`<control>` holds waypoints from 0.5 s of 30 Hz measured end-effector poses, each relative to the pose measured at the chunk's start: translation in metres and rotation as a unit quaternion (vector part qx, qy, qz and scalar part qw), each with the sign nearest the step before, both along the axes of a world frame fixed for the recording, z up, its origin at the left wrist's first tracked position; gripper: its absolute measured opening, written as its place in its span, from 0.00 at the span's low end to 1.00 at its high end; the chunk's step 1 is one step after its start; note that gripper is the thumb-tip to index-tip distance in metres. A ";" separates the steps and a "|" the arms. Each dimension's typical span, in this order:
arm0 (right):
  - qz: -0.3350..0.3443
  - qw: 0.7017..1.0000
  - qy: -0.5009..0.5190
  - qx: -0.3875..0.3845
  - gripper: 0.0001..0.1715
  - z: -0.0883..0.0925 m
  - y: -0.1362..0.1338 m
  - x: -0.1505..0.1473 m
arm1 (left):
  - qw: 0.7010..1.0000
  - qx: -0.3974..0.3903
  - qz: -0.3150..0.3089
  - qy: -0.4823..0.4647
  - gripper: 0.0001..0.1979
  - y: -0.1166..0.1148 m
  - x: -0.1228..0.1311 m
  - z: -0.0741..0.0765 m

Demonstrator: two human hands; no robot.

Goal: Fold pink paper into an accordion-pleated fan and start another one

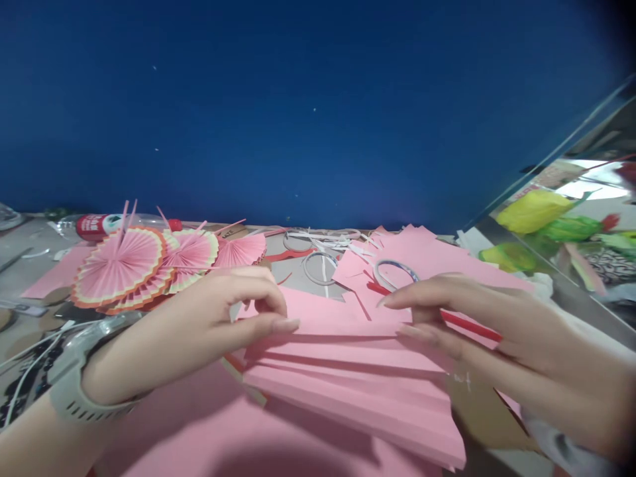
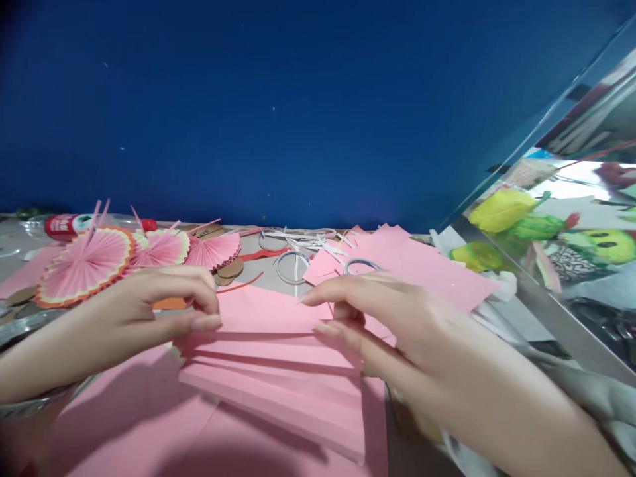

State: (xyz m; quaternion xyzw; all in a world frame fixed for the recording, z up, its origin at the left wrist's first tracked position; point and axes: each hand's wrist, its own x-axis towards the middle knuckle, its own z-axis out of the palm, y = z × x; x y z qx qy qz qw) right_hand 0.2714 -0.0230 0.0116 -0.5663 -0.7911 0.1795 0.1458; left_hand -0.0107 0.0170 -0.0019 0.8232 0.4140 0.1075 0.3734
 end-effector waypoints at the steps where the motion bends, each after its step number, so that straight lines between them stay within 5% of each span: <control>1: 0.012 1.000 0.014 0.004 0.14 0.000 -0.001 -0.003 | 1.000 -0.010 -0.015 0.007 0.11 -0.001 0.001 0.000; 6: 0.055 0.996 0.072 0.021 0.13 0.003 -0.002 -0.012 | 0.998 -0.006 -0.051 0.033 0.10 -0.003 0.005 -0.001; 15: 0.027 0.996 0.077 0.025 0.13 0.005 0.002 -0.011 | 0.999 -0.042 -0.008 0.027 0.07 -0.002 -0.003 -0.004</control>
